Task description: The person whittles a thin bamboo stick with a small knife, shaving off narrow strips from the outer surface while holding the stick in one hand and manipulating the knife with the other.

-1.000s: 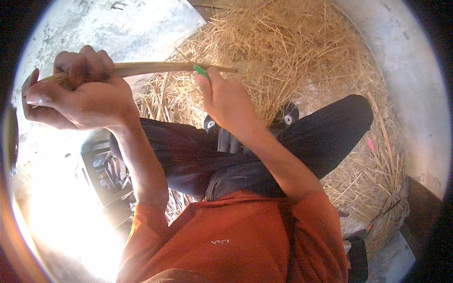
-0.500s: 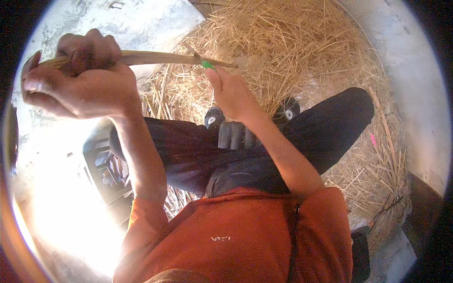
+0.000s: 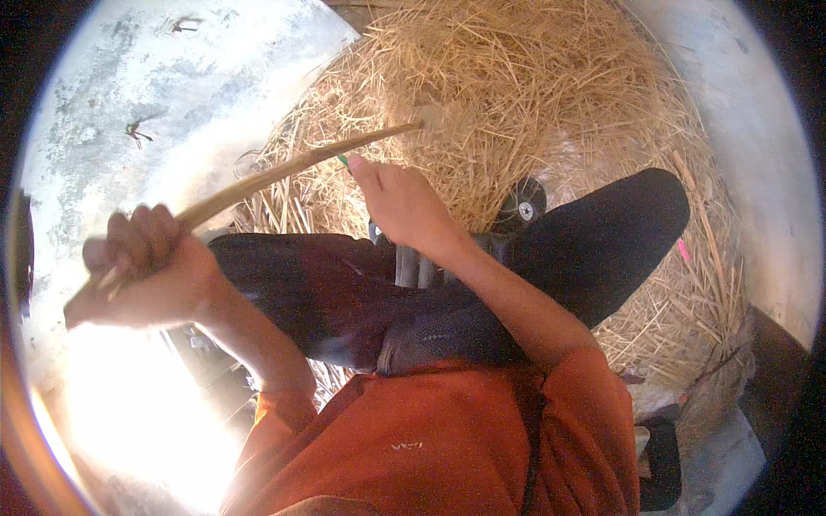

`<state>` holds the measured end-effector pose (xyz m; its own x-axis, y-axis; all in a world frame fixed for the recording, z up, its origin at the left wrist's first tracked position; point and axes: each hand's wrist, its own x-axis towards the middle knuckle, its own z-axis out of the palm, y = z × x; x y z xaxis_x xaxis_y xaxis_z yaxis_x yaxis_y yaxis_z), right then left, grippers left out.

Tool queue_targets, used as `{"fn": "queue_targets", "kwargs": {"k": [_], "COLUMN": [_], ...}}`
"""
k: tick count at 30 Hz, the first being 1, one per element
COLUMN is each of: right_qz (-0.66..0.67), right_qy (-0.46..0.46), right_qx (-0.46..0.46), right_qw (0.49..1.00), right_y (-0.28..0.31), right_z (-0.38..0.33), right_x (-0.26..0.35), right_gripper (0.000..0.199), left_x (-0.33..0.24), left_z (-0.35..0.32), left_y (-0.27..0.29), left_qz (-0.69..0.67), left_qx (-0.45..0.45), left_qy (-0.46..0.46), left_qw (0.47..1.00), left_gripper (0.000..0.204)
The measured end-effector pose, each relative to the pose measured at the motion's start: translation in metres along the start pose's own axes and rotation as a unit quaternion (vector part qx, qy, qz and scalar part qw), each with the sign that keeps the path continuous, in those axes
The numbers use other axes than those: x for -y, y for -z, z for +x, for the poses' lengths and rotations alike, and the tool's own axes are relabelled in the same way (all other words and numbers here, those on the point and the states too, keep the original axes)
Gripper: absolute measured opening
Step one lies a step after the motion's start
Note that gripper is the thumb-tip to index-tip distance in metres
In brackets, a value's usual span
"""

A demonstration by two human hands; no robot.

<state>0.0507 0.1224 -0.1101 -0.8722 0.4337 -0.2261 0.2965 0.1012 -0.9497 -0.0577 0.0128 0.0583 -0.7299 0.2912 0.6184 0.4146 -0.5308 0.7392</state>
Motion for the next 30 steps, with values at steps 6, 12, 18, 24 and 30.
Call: {"fn": "queue_targets", "kwargs": {"k": [6, 12, 18, 24, 30], "right_qz": [-0.063, -0.159, -0.107, -0.144, -0.132], "right_qy": [-0.004, -0.052, 0.015, 0.009, 0.010], "right_qx": [-0.019, 0.025, -0.010, 0.004, -0.006], "right_qw": [0.998, 0.986, 0.994, 0.990, 0.991], "right_y": [-0.024, -0.018, -0.026, -0.027, -0.022], "right_z": [0.008, 0.029, 0.035, 0.025, 0.027], "right_x": [-0.016, -0.041, -0.034, -0.017, -0.026], "right_gripper": [0.061, 0.058, 0.053, 0.057, 0.060], "left_x": [-0.002, 0.004, -0.002, 0.002, -0.003], "left_z": [-0.019, -0.018, -0.014, -0.016, -0.021], "left_y": [0.008, 0.003, 0.019, 0.021, 0.025], "left_qz": [0.047, 0.277, 0.050, 0.006, 0.035], "left_qx": [-0.064, -0.223, -0.054, -0.008, -0.021], "left_qy": [-0.033, -0.100, -0.036, -0.035, -0.055], "left_qw": [0.996, 0.929, 0.997, 0.999, 0.998], "left_gripper": [0.055, 0.060, 0.053, 0.052, 0.053]}}
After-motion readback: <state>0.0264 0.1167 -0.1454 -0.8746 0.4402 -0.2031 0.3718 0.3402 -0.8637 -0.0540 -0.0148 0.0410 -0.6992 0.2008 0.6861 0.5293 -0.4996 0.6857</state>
